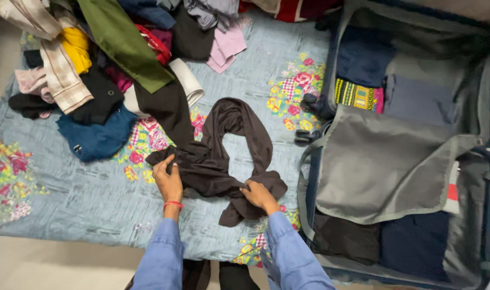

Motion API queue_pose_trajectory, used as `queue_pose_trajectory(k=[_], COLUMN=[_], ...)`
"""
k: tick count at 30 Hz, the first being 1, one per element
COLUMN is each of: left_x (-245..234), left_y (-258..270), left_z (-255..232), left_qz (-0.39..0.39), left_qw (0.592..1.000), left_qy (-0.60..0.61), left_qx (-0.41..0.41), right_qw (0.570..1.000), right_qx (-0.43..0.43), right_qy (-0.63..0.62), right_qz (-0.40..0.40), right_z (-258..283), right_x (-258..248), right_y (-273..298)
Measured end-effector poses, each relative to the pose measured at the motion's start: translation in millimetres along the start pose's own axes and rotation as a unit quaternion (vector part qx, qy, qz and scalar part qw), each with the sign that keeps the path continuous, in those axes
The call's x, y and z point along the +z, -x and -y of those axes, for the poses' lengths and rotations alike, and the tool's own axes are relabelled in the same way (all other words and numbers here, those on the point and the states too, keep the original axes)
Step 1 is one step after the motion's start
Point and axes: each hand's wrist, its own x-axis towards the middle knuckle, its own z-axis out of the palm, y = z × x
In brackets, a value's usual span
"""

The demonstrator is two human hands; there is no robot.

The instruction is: The person folds a pair of trousers on a bed and places them into an open suitcase next to other packed items.

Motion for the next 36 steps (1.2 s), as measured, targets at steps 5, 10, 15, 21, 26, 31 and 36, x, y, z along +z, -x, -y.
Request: queue_pose_trajectory(k=[5, 10, 15, 21, 26, 31, 36], left_x=[14.8, 22.4, 24.9, 40.1, 40.8, 28.6, 27.0], left_y=[-22.2, -30.2, -25.1, 5.4, 12.9, 11.1, 6.7], left_z=[-21.0, -40.7, -60.5, -82.2, -83.6, -70.1, -76.1], left_qz=[0.02, 0.029, 0.044, 0.098, 0.115, 0.099, 0.111], left_qw=[0.998, 0.997, 0.997, 0.99, 0.989, 0.99, 0.991], left_qy=[0.018, 0.027, 0.037, 0.064, 0.07, 0.065, 0.056], left_qx=[0.049, 0.061, 0.06, 0.079, 0.061, 0.071, 0.055], right_qw=[0.998, 1.0, 0.998, 0.998, 0.998, 0.998, 0.997], right_qx=[-0.043, -0.01, -0.003, 0.021, 0.01, 0.025, 0.012], right_qy=[-0.004, -0.016, -0.045, -0.06, -0.063, -0.053, -0.068], right_qz=[-0.037, -0.022, -0.037, -0.02, -0.026, -0.03, -0.039], right_z=[4.2, 19.0, 21.7, 18.4, 19.2, 19.8, 20.4], right_x=[-14.9, -34.1, -44.3, -50.1, -49.0, -40.6, -34.3], right_y=[-13.3, -13.4, -5.8, 1.9, 1.6, -0.9, -1.0])
